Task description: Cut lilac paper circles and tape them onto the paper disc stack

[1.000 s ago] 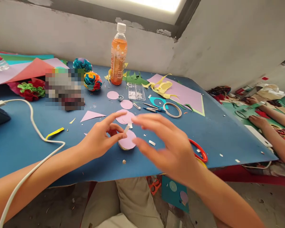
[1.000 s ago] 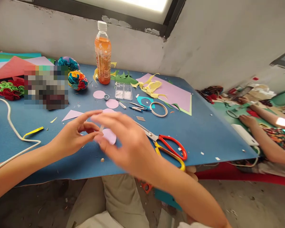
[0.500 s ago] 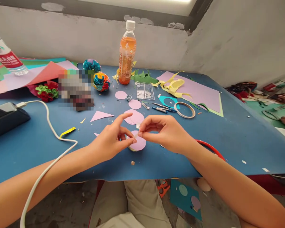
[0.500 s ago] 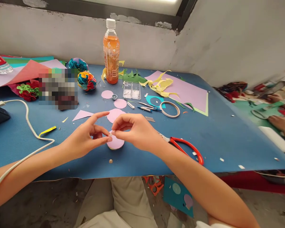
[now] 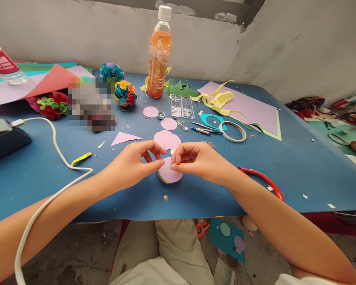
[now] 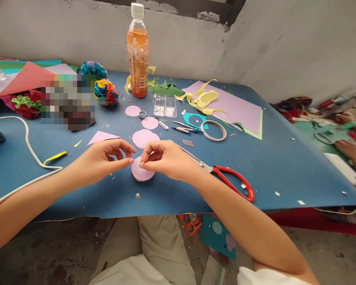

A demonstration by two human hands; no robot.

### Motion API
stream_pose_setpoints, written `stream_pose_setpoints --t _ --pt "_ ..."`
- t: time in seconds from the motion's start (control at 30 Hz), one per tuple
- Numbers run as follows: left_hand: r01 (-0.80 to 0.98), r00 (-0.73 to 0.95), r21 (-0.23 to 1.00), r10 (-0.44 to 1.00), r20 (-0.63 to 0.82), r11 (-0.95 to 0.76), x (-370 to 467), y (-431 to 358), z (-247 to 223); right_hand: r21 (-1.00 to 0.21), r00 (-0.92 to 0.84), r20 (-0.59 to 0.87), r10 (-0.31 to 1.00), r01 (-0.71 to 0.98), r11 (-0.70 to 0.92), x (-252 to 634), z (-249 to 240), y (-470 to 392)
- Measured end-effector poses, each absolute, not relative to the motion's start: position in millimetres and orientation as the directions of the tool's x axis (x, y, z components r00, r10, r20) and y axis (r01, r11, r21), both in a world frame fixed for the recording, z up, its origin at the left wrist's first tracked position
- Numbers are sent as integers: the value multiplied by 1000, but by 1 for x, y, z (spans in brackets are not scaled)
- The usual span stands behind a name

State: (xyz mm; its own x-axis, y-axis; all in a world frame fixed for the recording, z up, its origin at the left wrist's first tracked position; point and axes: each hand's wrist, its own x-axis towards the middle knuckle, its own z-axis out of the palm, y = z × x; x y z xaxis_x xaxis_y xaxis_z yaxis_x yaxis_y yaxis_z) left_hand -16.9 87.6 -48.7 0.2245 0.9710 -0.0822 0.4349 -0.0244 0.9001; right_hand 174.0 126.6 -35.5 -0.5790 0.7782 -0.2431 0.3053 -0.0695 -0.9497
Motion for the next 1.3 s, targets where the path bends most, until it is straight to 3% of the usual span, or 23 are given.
stream_pose_setpoints --t 0.2,0.43,0.67,0.87,0.97,1.13,1.3 --pt "449 269 894 953 -140 5 -14 85 -49 -951 -576 -261 775 290 -106 175 -33 128" --pt "457 281 890 950 -136 -8 -13 84 -52 -944 -604 -235 761 328 -32 177 -39 131" --pt "493 284 869 953 -103 -52 -11 83 -55 -872 -620 -100 778 431 231 175 -44 127" --pt "458 296 885 953 -66 -81 -8 85 -68 -690 -629 97 771 516 507 171 -45 124" --pt "399 299 916 949 -95 -34 -7 85 -72 -658 -597 85 797 567 495 172 -50 128" --pt "335 286 941 946 -151 49 -6 86 -73 -743 -592 -46 804 559 369 175 -54 136" --pt "353 224 933 962 -157 70 0 89 -77 -689 -601 -36 798 594 416 174 -49 133"
